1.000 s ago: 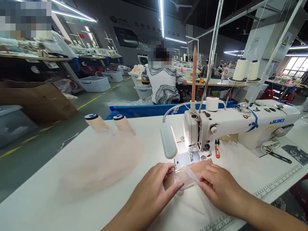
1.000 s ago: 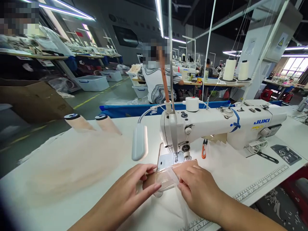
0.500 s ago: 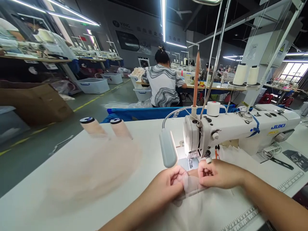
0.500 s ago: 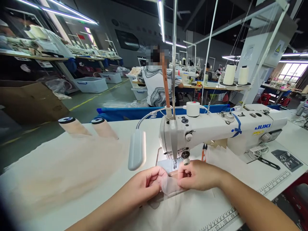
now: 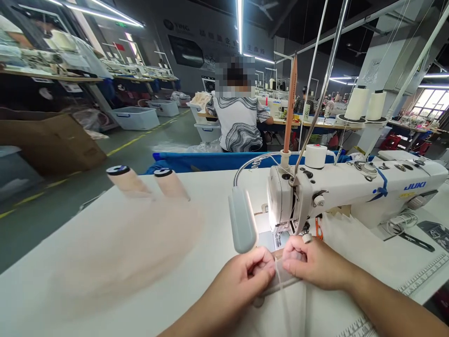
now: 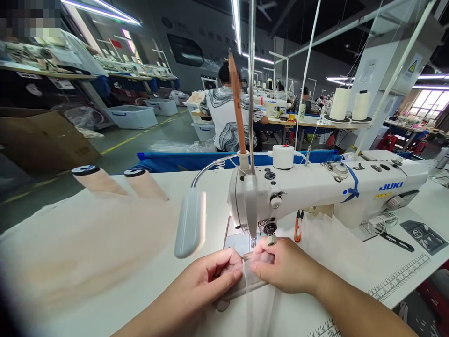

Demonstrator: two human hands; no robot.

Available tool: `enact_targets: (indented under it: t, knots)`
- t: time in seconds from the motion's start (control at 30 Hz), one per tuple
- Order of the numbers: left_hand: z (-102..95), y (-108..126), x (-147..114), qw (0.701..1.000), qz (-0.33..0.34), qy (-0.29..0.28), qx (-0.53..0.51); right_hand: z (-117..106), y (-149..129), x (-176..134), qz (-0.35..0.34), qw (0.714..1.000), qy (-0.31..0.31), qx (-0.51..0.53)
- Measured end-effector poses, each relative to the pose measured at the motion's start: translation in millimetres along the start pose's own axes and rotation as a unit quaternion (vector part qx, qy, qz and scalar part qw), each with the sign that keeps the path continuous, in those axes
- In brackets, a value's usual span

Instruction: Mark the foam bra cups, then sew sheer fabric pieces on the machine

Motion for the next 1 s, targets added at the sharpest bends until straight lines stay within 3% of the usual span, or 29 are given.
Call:
enact_targets:
  t: [0.2, 0.53, 0.8, 1.0]
  knots:
    - [0.9, 4.1, -4.2, 1.000, -0.002, 0.001, 0.001, 0.6, -2.7, -0.3, -0.022, 1.000, 0.001, 0.021]
    - [4.3, 6.7, -3.6, 0.999, 0.011, -0.004, 0.029, 7.4, -1.0, 1.4, 0.000, 0.998, 0.023, 0.054]
    - [2.0, -0.7, -3.4, 0.997, 0.055, 0.017, 0.047, 3.9, -4.5, -0.2, -0.006, 0.996, 0.032, 0.080]
    - [0.3, -1.8, -0.3, 0.996, 0.073, 0.053, 0.029, 2.8, -9.3, -1.8, -0.053, 0.995, 0.051, 0.067]
Point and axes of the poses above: each hand's wrist, its own x-axis towards the middle knuckle, its own z-axis out of the palm, y = z × x, the point moved 9 cm from there along x, towards the middle knuckle, and after that the axes turned 15 degrees about y, right-handed, at the moved point
